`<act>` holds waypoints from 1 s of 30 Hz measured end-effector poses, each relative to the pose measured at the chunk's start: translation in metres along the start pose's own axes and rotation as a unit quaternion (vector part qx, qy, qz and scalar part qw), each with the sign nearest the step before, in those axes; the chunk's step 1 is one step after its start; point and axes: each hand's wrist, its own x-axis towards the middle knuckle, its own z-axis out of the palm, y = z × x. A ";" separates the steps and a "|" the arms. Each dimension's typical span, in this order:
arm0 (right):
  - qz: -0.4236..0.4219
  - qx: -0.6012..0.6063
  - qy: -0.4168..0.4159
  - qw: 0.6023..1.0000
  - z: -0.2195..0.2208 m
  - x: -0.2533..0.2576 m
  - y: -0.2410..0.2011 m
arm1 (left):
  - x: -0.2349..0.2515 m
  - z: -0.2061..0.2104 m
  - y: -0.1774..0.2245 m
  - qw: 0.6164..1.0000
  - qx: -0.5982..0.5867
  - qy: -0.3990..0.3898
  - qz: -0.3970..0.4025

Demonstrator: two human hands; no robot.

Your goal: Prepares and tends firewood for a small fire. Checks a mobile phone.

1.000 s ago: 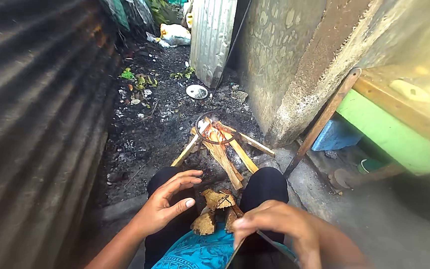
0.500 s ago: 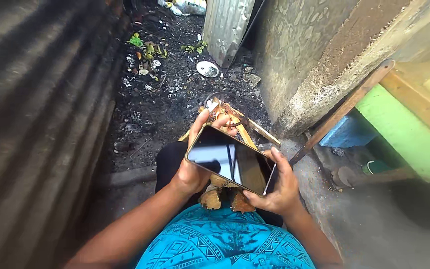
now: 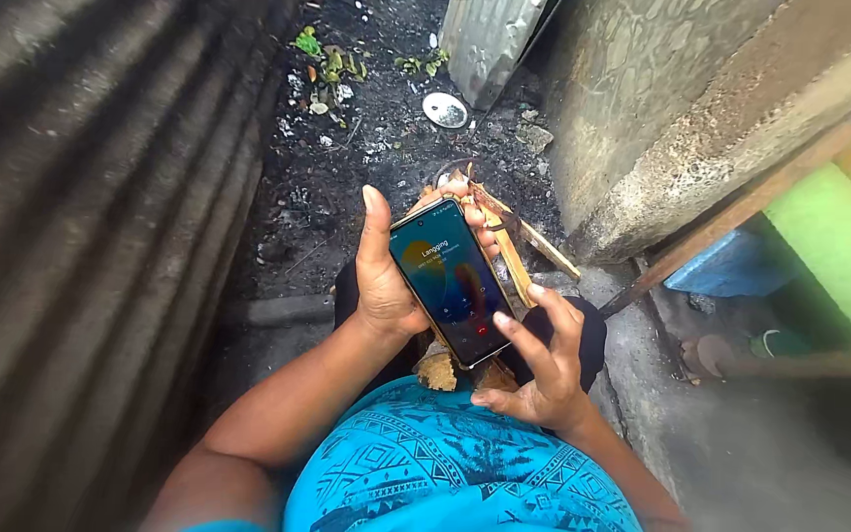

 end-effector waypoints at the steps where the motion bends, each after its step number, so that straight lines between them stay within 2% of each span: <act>1: -0.015 -0.007 -0.001 1.000 0.000 -0.001 -0.001 | 0.002 -0.001 0.000 1.000 -0.003 -0.006 0.002; 6: -0.063 -0.027 -0.027 0.997 0.001 -0.002 -0.001 | 0.003 0.001 0.000 1.000 -0.004 -0.005 -0.002; 12: -0.063 -0.020 -0.021 0.998 0.000 -0.001 0.001 | 0.002 0.004 0.000 1.000 0.002 0.006 -0.009; 16: 0.003 0.046 0.020 0.999 -0.004 -0.001 0.004 | 0.006 -0.001 0.001 1.000 -0.011 -0.006 -0.006; 19: 0.113 0.199 0.019 0.973 -0.002 -0.003 0.008 | 0.008 0.001 0.002 1.000 0.005 -0.011 -0.010; 21: 0.188 0.338 -0.016 0.922 -0.002 -0.007 0.010 | 0.007 0.005 0.003 1.000 0.013 -0.012 -0.015; 24: 0.267 0.559 -0.073 0.781 -0.001 -0.006 0.005 | 0.003 0.012 0.006 0.998 0.043 -0.015 -0.032; 27: 0.288 0.694 -0.089 0.654 0.000 0.000 0.001 | 0.001 0.015 0.009 0.997 0.064 -0.034 -0.038; 29: 0.281 0.750 -0.081 0.594 -0.001 0.001 0.004 | 0.000 0.017 0.015 0.988 0.137 -0.062 -0.028; 30: 0.276 0.767 -0.077 0.575 -0.003 0.001 0.008 | 0.000 0.018 0.021 0.973 0.215 -0.082 -0.013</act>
